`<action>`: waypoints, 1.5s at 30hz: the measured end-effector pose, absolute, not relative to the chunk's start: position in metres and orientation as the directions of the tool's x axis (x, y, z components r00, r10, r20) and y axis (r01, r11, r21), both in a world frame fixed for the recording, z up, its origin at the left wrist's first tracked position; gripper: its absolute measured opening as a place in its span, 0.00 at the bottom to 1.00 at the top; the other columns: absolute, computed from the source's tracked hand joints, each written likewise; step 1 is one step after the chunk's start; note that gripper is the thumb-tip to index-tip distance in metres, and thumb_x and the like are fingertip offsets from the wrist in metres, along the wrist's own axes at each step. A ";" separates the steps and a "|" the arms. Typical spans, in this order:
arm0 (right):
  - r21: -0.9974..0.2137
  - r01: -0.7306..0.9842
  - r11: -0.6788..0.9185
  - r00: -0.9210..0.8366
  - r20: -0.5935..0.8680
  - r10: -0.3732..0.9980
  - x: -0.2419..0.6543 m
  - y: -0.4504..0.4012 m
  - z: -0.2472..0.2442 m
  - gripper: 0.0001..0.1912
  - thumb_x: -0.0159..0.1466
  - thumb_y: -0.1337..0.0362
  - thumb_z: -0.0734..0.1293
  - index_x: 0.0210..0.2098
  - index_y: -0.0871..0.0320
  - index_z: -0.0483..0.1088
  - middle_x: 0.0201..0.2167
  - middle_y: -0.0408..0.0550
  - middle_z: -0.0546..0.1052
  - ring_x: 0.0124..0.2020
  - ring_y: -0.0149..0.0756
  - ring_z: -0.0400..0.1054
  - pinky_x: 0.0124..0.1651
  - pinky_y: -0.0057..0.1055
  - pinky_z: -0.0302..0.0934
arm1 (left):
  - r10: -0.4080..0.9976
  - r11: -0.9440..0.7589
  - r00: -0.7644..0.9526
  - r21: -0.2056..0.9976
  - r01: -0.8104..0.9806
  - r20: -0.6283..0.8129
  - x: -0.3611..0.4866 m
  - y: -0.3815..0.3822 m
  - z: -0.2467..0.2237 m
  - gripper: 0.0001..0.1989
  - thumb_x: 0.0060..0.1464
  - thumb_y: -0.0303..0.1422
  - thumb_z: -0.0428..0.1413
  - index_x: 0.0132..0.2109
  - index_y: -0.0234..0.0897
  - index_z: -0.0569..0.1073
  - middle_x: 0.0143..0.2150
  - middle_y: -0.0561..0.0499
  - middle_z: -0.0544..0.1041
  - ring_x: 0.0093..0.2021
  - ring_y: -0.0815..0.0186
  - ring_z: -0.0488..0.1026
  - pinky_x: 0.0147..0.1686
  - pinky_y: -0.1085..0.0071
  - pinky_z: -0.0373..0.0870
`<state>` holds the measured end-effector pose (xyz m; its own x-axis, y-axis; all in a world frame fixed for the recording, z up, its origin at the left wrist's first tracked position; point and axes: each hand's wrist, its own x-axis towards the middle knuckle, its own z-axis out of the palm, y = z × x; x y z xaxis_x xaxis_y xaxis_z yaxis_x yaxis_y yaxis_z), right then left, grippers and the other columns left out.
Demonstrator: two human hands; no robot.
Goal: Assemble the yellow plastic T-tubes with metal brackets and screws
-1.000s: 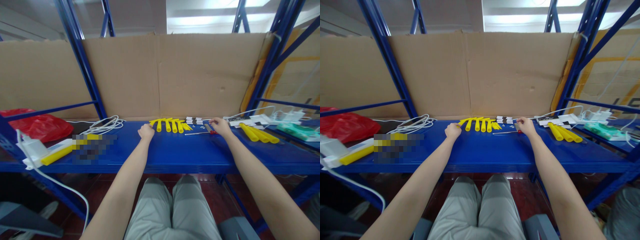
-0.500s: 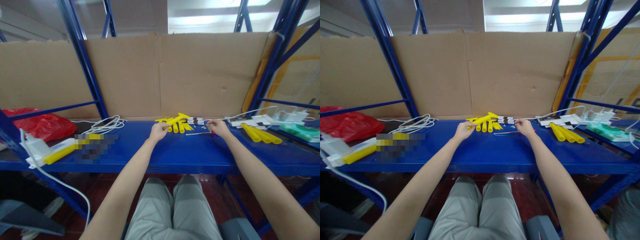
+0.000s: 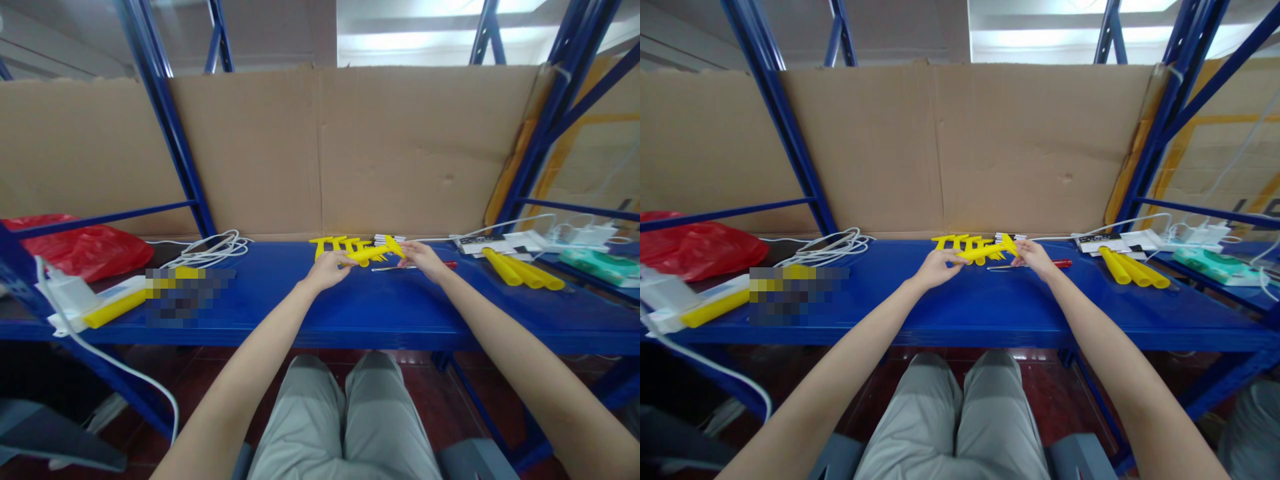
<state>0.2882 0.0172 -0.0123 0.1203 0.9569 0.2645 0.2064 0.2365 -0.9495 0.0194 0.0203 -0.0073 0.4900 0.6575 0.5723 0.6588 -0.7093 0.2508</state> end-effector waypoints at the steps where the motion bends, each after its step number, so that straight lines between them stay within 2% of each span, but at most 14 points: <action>1: -0.959 0.166 0.231 0.117 0.251 0.961 0.286 0.015 -0.012 0.06 0.60 0.72 0.65 0.38 0.60 0.69 0.22 0.43 0.74 0.20 0.28 0.68 0.29 0.26 0.66 | 0.658 -0.708 0.493 0.244 0.663 0.570 0.019 0.020 -0.007 0.12 0.51 0.26 0.57 0.40 0.44 0.82 0.44 0.51 0.81 0.51 0.62 0.75 0.55 0.63 0.68; 5: -0.977 0.049 0.207 0.117 0.211 0.970 0.283 0.009 -0.009 0.08 0.59 0.75 0.64 0.37 0.60 0.69 0.23 0.41 0.73 0.19 0.25 0.65 0.28 0.26 0.66 | 0.651 -0.712 0.533 0.190 0.676 0.540 0.019 0.014 -0.006 0.17 0.52 0.27 0.55 0.47 0.45 0.79 0.50 0.51 0.78 0.52 0.63 0.74 0.55 0.64 0.68; 8: -0.978 0.007 0.209 0.095 0.209 0.973 0.281 0.009 -0.007 0.09 0.59 0.76 0.64 0.37 0.59 0.69 0.23 0.41 0.73 0.19 0.25 0.65 0.27 0.26 0.66 | 0.674 -0.702 0.561 0.180 0.689 0.481 0.020 0.008 -0.005 0.26 0.51 0.27 0.54 0.59 0.44 0.71 0.56 0.50 0.75 0.55 0.61 0.71 0.54 0.64 0.68; 11: -0.980 0.003 0.200 0.063 0.200 0.978 0.276 0.012 -0.007 0.10 0.58 0.77 0.65 0.37 0.59 0.70 0.24 0.41 0.73 0.18 0.25 0.65 0.27 0.26 0.66 | 0.708 -0.685 0.580 0.190 0.704 0.402 0.022 0.003 -0.002 0.32 0.51 0.27 0.54 0.64 0.43 0.63 0.59 0.49 0.72 0.57 0.59 0.70 0.55 0.63 0.67; 16: -0.980 0.051 0.192 0.004 0.193 0.981 0.256 0.023 -0.004 0.12 0.58 0.78 0.64 0.39 0.60 0.71 0.23 0.42 0.74 0.18 0.25 0.65 0.26 0.25 0.65 | 0.748 -0.656 0.580 0.226 0.720 0.323 0.024 0.000 0.000 0.35 0.50 0.27 0.54 0.66 0.38 0.60 0.60 0.46 0.71 0.55 0.57 0.71 0.52 0.65 0.68; 21: -0.978 0.078 0.192 -0.035 0.190 0.981 0.230 0.030 -0.001 0.13 0.59 0.79 0.62 0.38 0.61 0.72 0.23 0.42 0.74 0.16 0.24 0.63 0.24 0.24 0.64 | 0.774 -0.623 0.539 0.254 0.739 0.330 0.023 0.005 -0.002 0.35 0.50 0.28 0.53 0.66 0.37 0.59 0.63 0.45 0.68 0.60 0.57 0.67 0.56 0.65 0.64; 30: -0.979 0.096 0.177 -0.107 0.167 0.980 0.220 0.020 -0.006 0.15 0.60 0.77 0.63 0.44 0.59 0.73 0.17 0.38 0.70 0.16 0.24 0.62 0.23 0.21 0.60 | 0.770 -0.632 0.566 0.224 0.742 0.295 0.021 0.005 0.000 0.32 0.53 0.29 0.52 0.66 0.35 0.60 0.65 0.45 0.64 0.61 0.57 0.66 0.60 0.66 0.60; 40: -0.968 0.166 0.186 -0.197 0.153 0.968 0.226 0.021 -0.012 0.13 0.58 0.74 0.66 0.41 0.58 0.76 0.22 0.42 0.75 0.19 0.25 0.64 0.22 0.21 0.59 | 0.801 -0.598 0.542 0.311 0.739 0.253 0.019 0.009 -0.004 0.32 0.53 0.31 0.54 0.65 0.36 0.61 0.63 0.44 0.68 0.59 0.58 0.68 0.57 0.68 0.63; 45: -0.944 0.256 0.206 -0.227 0.148 0.963 0.227 0.019 -0.011 0.11 0.57 0.74 0.66 0.38 0.58 0.77 0.22 0.41 0.75 0.19 0.23 0.63 0.22 0.20 0.58 | 0.812 -0.584 0.537 0.299 0.755 0.230 0.021 0.006 0.001 0.29 0.52 0.31 0.54 0.62 0.34 0.66 0.56 0.43 0.74 0.51 0.58 0.74 0.50 0.70 0.67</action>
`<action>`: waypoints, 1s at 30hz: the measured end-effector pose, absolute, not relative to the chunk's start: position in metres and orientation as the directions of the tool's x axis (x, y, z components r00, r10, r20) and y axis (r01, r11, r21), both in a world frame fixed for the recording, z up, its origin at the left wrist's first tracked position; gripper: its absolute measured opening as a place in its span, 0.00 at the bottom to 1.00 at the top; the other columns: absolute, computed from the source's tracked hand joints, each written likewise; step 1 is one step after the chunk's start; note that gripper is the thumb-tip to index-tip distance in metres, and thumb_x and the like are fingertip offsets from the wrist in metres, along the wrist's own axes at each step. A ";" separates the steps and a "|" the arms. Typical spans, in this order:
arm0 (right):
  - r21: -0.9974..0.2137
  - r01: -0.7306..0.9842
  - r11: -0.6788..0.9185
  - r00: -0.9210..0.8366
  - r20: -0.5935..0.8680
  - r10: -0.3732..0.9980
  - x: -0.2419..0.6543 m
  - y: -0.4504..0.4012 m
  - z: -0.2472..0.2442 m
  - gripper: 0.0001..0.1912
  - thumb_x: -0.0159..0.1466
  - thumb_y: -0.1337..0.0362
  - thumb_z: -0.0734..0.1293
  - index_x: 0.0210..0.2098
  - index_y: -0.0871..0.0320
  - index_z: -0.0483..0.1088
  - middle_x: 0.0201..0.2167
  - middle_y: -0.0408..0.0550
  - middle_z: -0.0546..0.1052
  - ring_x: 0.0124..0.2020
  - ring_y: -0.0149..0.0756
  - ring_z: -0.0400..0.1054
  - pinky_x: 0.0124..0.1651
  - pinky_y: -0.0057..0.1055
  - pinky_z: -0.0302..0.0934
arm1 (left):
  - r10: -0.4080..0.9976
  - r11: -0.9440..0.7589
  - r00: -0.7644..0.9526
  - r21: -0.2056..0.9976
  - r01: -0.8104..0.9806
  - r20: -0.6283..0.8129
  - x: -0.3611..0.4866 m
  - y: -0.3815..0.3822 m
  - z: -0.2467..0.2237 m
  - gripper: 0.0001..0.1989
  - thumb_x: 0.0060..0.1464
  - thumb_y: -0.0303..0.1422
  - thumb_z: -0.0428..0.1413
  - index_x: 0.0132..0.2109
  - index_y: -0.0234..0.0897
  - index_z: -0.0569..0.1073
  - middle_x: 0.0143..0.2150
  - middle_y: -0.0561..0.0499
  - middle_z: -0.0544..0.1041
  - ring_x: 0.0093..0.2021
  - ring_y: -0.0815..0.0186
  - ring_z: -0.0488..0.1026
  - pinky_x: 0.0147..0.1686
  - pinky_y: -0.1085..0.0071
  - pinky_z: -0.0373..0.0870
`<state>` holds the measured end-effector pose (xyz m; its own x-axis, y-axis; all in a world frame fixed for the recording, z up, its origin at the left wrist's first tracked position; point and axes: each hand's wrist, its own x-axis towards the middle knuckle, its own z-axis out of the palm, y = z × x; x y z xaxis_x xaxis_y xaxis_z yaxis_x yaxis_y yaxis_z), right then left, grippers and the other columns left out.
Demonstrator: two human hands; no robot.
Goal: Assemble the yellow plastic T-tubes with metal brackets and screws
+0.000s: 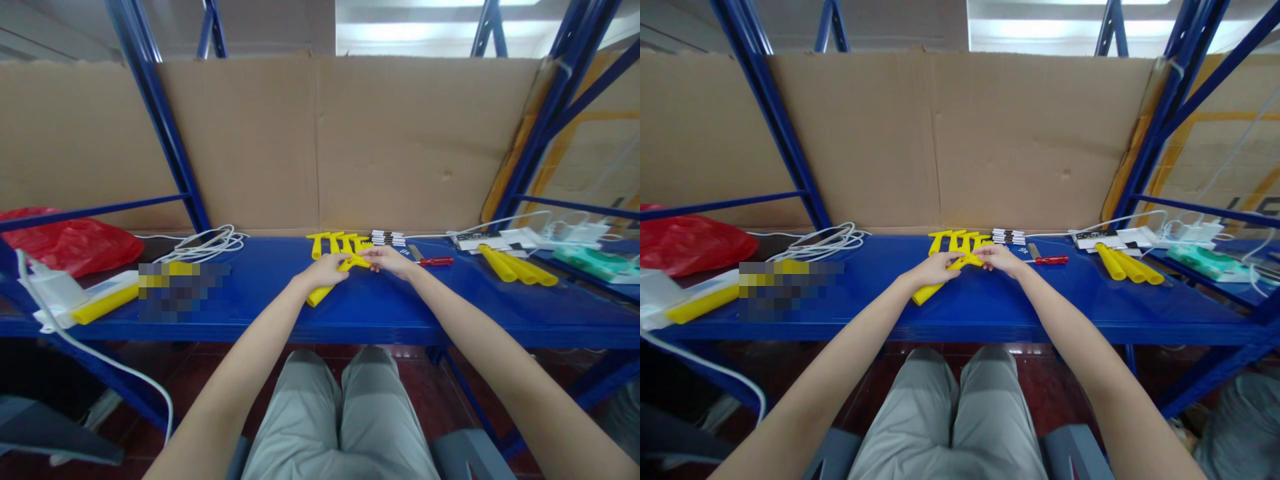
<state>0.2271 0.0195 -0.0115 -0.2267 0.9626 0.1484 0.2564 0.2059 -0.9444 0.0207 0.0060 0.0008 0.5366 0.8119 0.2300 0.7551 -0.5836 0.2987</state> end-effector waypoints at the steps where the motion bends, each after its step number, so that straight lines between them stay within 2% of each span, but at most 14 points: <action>1: -0.937 0.277 0.213 -0.228 0.152 0.962 0.228 0.020 -0.011 0.11 0.57 0.74 0.66 0.37 0.59 0.77 0.22 0.41 0.75 0.19 0.23 0.62 0.22 0.20 0.58 | 0.811 -0.585 0.539 0.286 0.759 0.227 0.021 0.006 0.002 0.28 0.52 0.31 0.54 0.62 0.34 0.67 0.55 0.44 0.75 0.50 0.58 0.75 0.49 0.69 0.68; 7: -0.885 0.386 0.260 -0.112 0.234 0.966 0.240 0.025 -0.006 0.07 0.55 0.72 0.67 0.32 0.60 0.77 0.25 0.43 0.77 0.19 0.23 0.61 0.22 0.20 0.56 | 0.825 -0.565 0.535 0.242 0.789 0.185 0.019 0.005 0.004 0.27 0.51 0.33 0.55 0.59 0.35 0.71 0.50 0.46 0.78 0.47 0.58 0.76 0.47 0.71 0.69; 11: -0.839 0.471 0.273 0.000 0.310 0.951 0.259 0.031 -0.002 0.08 0.57 0.70 0.66 0.35 0.60 0.77 0.28 0.46 0.79 0.21 0.26 0.64 0.25 0.23 0.60 | 0.845 -0.533 0.508 0.208 0.820 0.166 0.018 0.004 0.005 0.26 0.50 0.35 0.55 0.57 0.35 0.72 0.51 0.45 0.78 0.48 0.56 0.75 0.49 0.69 0.68; 13: -0.759 0.587 0.283 0.012 0.358 0.934 0.272 0.033 0.000 0.09 0.57 0.70 0.64 0.34 0.60 0.77 0.30 0.47 0.79 0.25 0.29 0.68 0.30 0.25 0.63 | 0.854 -0.519 0.496 0.201 0.831 0.156 0.018 0.004 0.004 0.25 0.51 0.35 0.55 0.57 0.35 0.72 0.53 0.44 0.77 0.50 0.55 0.74 0.51 0.68 0.67; 15: -0.610 0.736 0.295 -0.028 0.408 0.913 0.285 0.033 0.002 0.09 0.55 0.72 0.64 0.31 0.60 0.77 0.32 0.47 0.80 0.31 0.33 0.71 0.38 0.27 0.65 | 0.858 -0.513 0.490 0.204 0.834 0.151 0.018 0.005 0.004 0.25 0.51 0.36 0.55 0.57 0.35 0.72 0.55 0.43 0.75 0.53 0.55 0.73 0.52 0.67 0.67; 18: -0.423 0.877 0.228 -0.061 0.372 0.926 0.302 0.030 0.006 0.09 0.55 0.72 0.64 0.28 0.59 0.77 0.32 0.47 0.80 0.35 0.36 0.73 0.41 0.27 0.64 | 0.864 -0.504 0.485 0.214 0.837 0.138 0.018 0.007 0.002 0.25 0.51 0.36 0.54 0.57 0.36 0.72 0.57 0.43 0.74 0.55 0.54 0.72 0.52 0.65 0.67; 24: -0.279 0.953 0.122 -0.019 0.346 0.938 0.329 0.026 0.013 0.11 0.58 0.69 0.62 0.29 0.61 0.77 0.31 0.49 0.80 0.33 0.37 0.73 0.38 0.26 0.63 | 0.883 -0.468 0.450 0.198 0.861 0.132 0.018 0.010 0.000 0.24 0.52 0.36 0.53 0.57 0.37 0.72 0.56 0.43 0.75 0.54 0.54 0.72 0.50 0.65 0.68; 27: -0.249 0.969 -0.011 0.116 0.412 0.904 0.344 0.027 0.009 0.11 0.58 0.69 0.62 0.31 0.61 0.78 0.34 0.52 0.81 0.38 0.40 0.74 0.40 0.27 0.63 | 0.883 -0.468 0.447 0.196 0.862 0.144 0.018 0.011 -0.002 0.24 0.53 0.36 0.53 0.56 0.36 0.73 0.54 0.42 0.76 0.53 0.54 0.73 0.49 0.65 0.69; 30: -0.297 0.943 -0.150 0.263 0.389 0.883 0.357 0.029 0.003 0.12 0.57 0.70 0.62 0.33 0.63 0.78 0.35 0.56 0.81 0.40 0.43 0.74 0.40 0.28 0.63 | 0.864 -0.501 0.475 0.196 0.843 0.164 0.018 0.012 -0.003 0.23 0.53 0.36 0.54 0.56 0.35 0.73 0.52 0.43 0.77 0.51 0.55 0.74 0.49 0.67 0.69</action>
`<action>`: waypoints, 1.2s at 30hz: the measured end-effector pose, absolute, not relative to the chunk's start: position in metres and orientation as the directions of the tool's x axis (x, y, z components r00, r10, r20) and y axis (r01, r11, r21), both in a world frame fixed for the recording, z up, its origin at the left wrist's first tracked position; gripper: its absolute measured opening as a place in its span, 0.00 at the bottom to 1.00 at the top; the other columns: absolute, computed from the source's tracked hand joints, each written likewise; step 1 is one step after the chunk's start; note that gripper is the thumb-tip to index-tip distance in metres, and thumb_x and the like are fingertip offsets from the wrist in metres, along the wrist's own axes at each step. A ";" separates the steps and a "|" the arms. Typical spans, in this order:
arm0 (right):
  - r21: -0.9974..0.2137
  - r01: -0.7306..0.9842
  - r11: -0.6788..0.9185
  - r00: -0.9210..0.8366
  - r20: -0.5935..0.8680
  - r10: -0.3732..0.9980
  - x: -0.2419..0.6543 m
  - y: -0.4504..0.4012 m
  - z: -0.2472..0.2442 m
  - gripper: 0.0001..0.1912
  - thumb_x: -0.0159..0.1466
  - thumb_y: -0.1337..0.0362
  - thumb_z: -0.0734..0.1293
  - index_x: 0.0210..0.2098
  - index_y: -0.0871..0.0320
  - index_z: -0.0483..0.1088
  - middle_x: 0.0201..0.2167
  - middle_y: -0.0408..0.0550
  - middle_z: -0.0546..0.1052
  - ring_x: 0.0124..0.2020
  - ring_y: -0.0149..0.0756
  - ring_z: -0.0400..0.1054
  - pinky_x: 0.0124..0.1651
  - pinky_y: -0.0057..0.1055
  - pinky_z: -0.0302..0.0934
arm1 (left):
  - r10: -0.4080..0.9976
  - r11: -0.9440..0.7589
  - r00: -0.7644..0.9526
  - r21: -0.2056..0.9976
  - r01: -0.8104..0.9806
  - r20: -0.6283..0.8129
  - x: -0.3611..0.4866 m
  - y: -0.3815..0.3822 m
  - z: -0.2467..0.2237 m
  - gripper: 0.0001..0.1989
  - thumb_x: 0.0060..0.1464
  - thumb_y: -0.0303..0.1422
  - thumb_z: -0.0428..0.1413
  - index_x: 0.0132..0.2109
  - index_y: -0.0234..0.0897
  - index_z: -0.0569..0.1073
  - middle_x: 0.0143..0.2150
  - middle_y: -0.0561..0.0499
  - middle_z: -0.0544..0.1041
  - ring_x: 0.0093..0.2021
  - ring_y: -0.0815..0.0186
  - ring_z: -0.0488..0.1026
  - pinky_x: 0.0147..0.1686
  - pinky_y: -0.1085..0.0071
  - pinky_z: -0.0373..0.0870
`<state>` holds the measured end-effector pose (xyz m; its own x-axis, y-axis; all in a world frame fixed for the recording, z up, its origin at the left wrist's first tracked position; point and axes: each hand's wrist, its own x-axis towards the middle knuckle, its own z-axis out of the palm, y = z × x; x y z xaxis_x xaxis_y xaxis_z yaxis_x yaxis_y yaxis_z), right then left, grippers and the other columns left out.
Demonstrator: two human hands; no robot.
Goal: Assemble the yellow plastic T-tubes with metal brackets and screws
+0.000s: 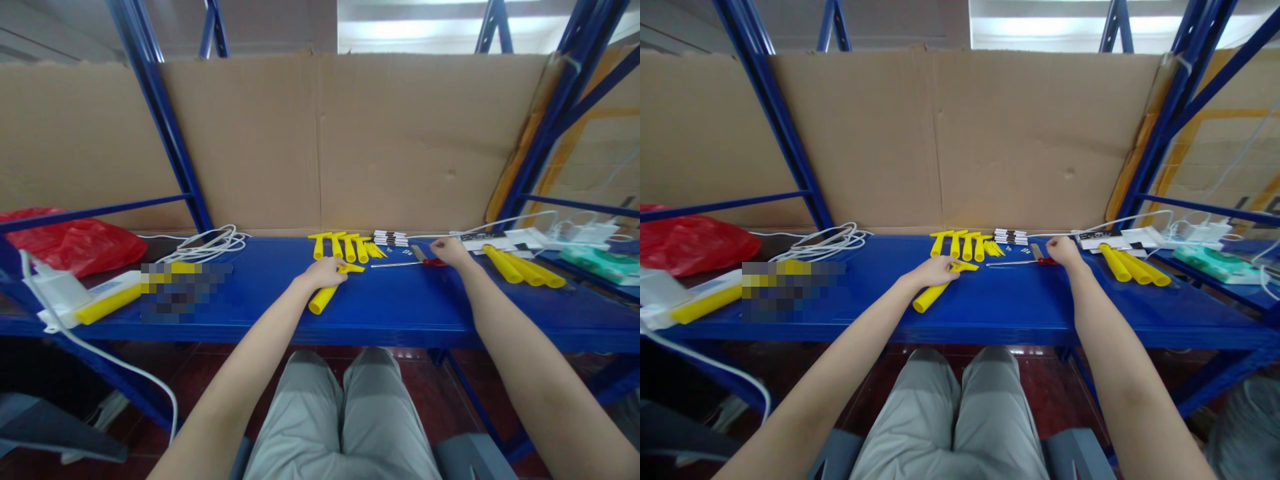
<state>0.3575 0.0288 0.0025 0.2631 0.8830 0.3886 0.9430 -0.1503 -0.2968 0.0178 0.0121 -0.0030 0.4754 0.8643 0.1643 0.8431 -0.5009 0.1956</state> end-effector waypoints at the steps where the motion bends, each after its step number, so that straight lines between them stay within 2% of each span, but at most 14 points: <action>1: -0.308 0.934 -0.181 0.292 0.367 0.883 0.361 0.030 0.000 0.12 0.57 0.70 0.62 0.33 0.63 0.79 0.35 0.56 0.81 0.39 0.43 0.74 0.40 0.28 0.64 | 0.860 -0.509 0.483 0.198 0.838 0.165 0.017 0.012 -0.003 0.23 0.53 0.36 0.54 0.55 0.36 0.73 0.52 0.43 0.78 0.50 0.56 0.75 0.49 0.67 0.69; 8: -0.272 0.940 -0.204 0.285 0.301 0.910 0.368 0.035 -0.009 0.10 0.53 0.70 0.64 0.29 0.58 0.79 0.29 0.50 0.80 0.32 0.39 0.74 0.34 0.27 0.64 | 0.859 -0.512 0.493 0.251 0.821 0.139 0.017 0.010 -0.001 0.25 0.54 0.36 0.53 0.57 0.33 0.72 0.43 0.44 0.80 0.44 0.57 0.77 0.44 0.69 0.69; 15: -0.230 0.934 -0.272 0.325 0.234 0.917 0.374 0.032 -0.011 0.11 0.53 0.68 0.65 0.32 0.58 0.78 0.30 0.53 0.80 0.32 0.40 0.74 0.37 0.31 0.65 | 0.864 -0.502 0.486 0.269 0.822 0.130 0.017 0.009 0.000 0.24 0.54 0.36 0.53 0.58 0.33 0.72 0.41 0.45 0.80 0.42 0.58 0.77 0.42 0.70 0.69; 21: -0.205 0.894 -0.398 0.437 0.208 0.875 0.375 0.022 -0.004 0.13 0.52 0.71 0.63 0.33 0.58 0.78 0.31 0.57 0.78 0.39 0.47 0.74 0.43 0.40 0.66 | 0.856 -0.517 0.495 0.240 0.822 0.149 0.017 0.011 -0.002 0.23 0.55 0.37 0.53 0.57 0.34 0.72 0.50 0.43 0.78 0.47 0.57 0.76 0.46 0.70 0.69; 25: -0.227 0.877 -0.423 0.469 0.213 0.857 0.366 0.015 0.000 0.13 0.53 0.70 0.64 0.35 0.58 0.78 0.38 0.60 0.78 0.45 0.51 0.73 0.48 0.46 0.65 | 0.858 -0.514 0.497 0.241 0.823 0.133 0.017 0.010 0.000 0.24 0.55 0.37 0.53 0.58 0.32 0.71 0.49 0.42 0.78 0.46 0.56 0.76 0.44 0.70 0.69; 29: -0.218 0.891 -0.398 0.445 0.244 0.862 0.355 0.015 0.002 0.13 0.57 0.64 0.63 0.38 0.56 0.78 0.44 0.57 0.78 0.50 0.53 0.70 0.53 0.55 0.58 | 0.868 -0.495 0.486 0.256 0.830 0.099 0.018 0.007 0.003 0.25 0.56 0.37 0.52 0.59 0.31 0.71 0.43 0.43 0.80 0.41 0.58 0.77 0.40 0.71 0.68; 33: -0.169 0.926 -0.339 0.373 0.255 0.892 0.348 0.023 -0.002 0.16 0.59 0.54 0.63 0.37 0.54 0.79 0.42 0.55 0.78 0.49 0.55 0.68 0.55 0.62 0.52 | 0.868 -0.493 0.489 0.257 0.831 0.084 0.018 0.005 0.005 0.26 0.56 0.36 0.52 0.59 0.30 0.70 0.41 0.43 0.80 0.40 0.58 0.76 0.38 0.71 0.67; 36: -0.142 0.929 -0.341 0.365 0.201 0.909 0.346 0.029 -0.005 0.18 0.57 0.50 0.64 0.34 0.55 0.79 0.41 0.56 0.78 0.50 0.57 0.67 0.55 0.63 0.49 | 0.867 -0.494 0.491 0.252 0.832 0.081 0.018 0.005 0.005 0.25 0.56 0.35 0.51 0.60 0.31 0.70 0.42 0.42 0.80 0.41 0.58 0.76 0.39 0.71 0.67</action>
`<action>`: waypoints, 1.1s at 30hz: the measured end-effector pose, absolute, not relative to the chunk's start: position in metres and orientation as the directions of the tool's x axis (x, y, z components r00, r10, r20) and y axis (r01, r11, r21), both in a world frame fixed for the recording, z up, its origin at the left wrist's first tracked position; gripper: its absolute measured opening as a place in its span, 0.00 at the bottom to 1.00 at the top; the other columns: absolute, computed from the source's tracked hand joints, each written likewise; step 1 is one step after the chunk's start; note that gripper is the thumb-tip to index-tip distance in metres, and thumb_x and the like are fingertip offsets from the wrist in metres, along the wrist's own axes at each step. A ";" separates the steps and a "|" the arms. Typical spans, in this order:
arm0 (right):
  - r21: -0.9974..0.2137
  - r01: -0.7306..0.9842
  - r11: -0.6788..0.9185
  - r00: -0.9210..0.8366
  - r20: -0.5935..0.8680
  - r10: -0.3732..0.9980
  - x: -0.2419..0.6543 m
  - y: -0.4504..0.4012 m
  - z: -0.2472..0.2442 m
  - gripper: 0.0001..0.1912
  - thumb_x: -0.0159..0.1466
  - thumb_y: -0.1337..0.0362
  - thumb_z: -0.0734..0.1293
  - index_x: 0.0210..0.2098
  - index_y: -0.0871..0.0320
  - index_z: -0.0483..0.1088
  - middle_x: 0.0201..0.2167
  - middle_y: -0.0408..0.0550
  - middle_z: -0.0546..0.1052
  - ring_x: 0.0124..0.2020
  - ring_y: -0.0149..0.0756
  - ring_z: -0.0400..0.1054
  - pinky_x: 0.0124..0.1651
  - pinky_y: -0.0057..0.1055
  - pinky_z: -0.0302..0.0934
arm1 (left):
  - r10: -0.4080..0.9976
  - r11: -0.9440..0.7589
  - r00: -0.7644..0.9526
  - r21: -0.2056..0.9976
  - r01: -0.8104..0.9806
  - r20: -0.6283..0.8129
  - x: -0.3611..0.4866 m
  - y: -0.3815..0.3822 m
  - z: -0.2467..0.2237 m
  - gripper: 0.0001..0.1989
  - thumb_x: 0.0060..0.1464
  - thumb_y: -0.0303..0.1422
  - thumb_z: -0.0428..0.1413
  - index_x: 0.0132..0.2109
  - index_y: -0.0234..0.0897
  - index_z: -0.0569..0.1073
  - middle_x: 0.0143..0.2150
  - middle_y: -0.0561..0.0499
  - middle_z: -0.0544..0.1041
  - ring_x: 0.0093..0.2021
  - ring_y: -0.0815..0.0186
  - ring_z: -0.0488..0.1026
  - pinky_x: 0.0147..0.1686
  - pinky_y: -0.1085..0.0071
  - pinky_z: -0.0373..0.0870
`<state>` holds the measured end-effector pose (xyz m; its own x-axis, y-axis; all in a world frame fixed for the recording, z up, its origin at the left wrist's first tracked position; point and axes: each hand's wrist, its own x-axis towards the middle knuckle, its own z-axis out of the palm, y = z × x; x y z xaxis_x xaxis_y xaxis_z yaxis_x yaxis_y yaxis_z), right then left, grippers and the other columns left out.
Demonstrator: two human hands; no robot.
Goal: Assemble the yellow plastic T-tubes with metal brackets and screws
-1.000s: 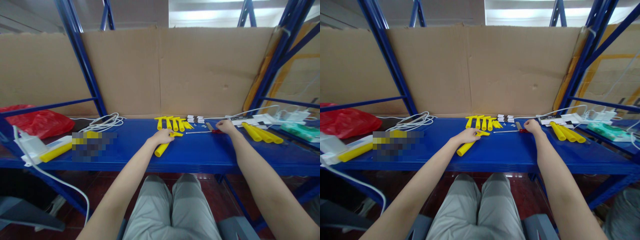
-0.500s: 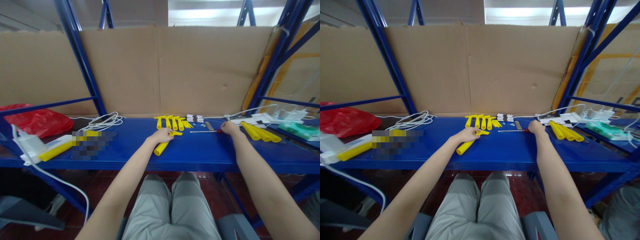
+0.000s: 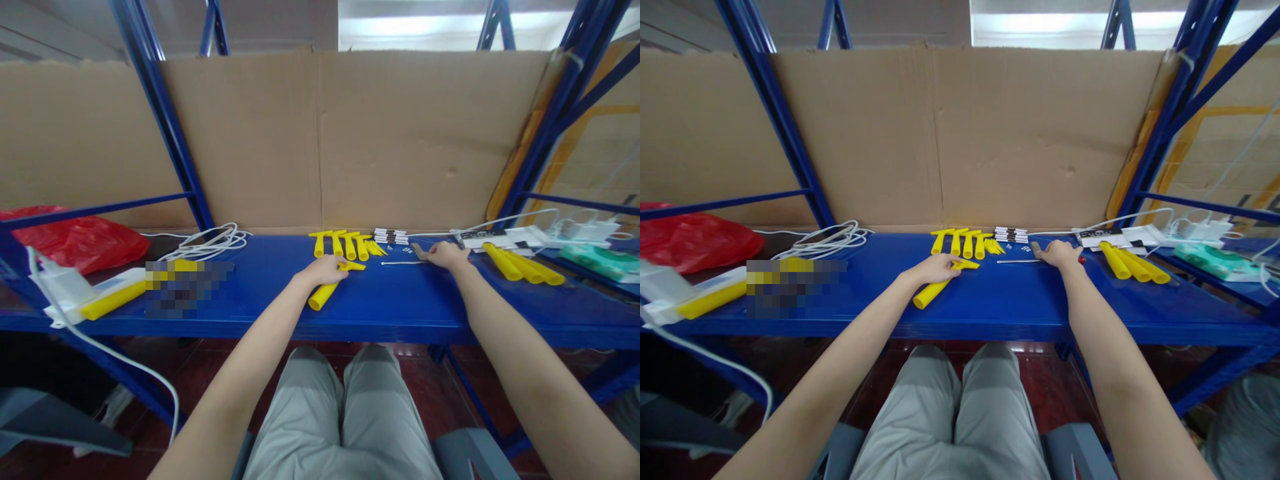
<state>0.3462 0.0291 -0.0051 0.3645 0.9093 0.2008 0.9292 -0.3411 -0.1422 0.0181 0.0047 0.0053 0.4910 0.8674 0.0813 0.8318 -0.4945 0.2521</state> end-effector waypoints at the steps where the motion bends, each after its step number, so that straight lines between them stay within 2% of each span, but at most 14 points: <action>1: -0.142 0.926 -0.349 0.371 0.177 0.912 0.345 0.030 -0.006 0.18 0.57 0.49 0.65 0.34 0.55 0.78 0.41 0.57 0.77 0.50 0.57 0.67 0.55 0.63 0.49 | 0.867 -0.494 0.491 0.251 0.832 0.081 0.018 0.005 0.005 0.25 0.56 0.35 0.51 0.60 0.31 0.69 0.43 0.42 0.80 0.42 0.57 0.76 0.40 0.70 0.67; 8: -0.185 0.897 -0.402 0.426 0.111 0.898 0.335 0.029 -0.003 0.23 0.60 0.47 0.61 0.33 0.60 0.76 0.42 0.62 0.76 0.52 0.59 0.66 0.57 0.62 0.47 | 0.858 -0.513 0.502 0.230 0.827 0.107 0.018 0.008 0.003 0.25 0.56 0.35 0.52 0.59 0.29 0.70 0.54 0.39 0.75 0.52 0.54 0.73 0.50 0.67 0.66; 19: -0.269 0.868 -0.417 0.463 0.134 0.876 0.327 0.030 -0.004 0.25 0.61 0.46 0.59 0.35 0.61 0.76 0.43 0.63 0.75 0.52 0.59 0.66 0.55 0.61 0.50 | 0.857 -0.515 0.501 0.226 0.827 0.118 0.017 0.009 0.001 0.25 0.55 0.36 0.52 0.58 0.31 0.71 0.54 0.40 0.76 0.51 0.55 0.74 0.50 0.67 0.67; 24: -0.298 0.861 -0.413 0.466 0.133 0.875 0.328 0.029 -0.003 0.18 0.61 0.53 0.62 0.37 0.61 0.75 0.45 0.61 0.75 0.52 0.56 0.66 0.56 0.57 0.52 | 0.861 -0.509 0.497 0.232 0.829 0.111 0.017 0.009 0.001 0.24 0.55 0.36 0.52 0.58 0.33 0.71 0.51 0.42 0.78 0.48 0.57 0.75 0.47 0.69 0.68; 27: -0.327 0.854 -0.404 0.470 0.153 0.869 0.328 0.026 -0.002 0.15 0.61 0.57 0.62 0.35 0.60 0.75 0.42 0.59 0.76 0.49 0.53 0.68 0.54 0.56 0.53 | 0.862 -0.506 0.495 0.238 0.829 0.109 0.017 0.009 0.001 0.24 0.55 0.36 0.53 0.58 0.33 0.71 0.49 0.42 0.78 0.47 0.56 0.76 0.46 0.69 0.68; 33: -0.396 0.833 -0.386 0.495 0.223 0.840 0.331 0.025 0.001 0.14 0.61 0.57 0.62 0.28 0.58 0.74 0.36 0.56 0.76 0.45 0.50 0.69 0.51 0.51 0.57 | 0.860 -0.510 0.499 0.221 0.831 0.108 0.017 0.010 0.001 0.25 0.55 0.36 0.52 0.59 0.31 0.70 0.51 0.41 0.77 0.48 0.57 0.75 0.47 0.69 0.68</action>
<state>0.3305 0.0248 0.0007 0.4949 0.8398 0.2234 0.8332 -0.3856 -0.3963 0.0171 0.0101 0.0011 0.4990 0.8598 0.1084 0.8311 -0.5103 0.2212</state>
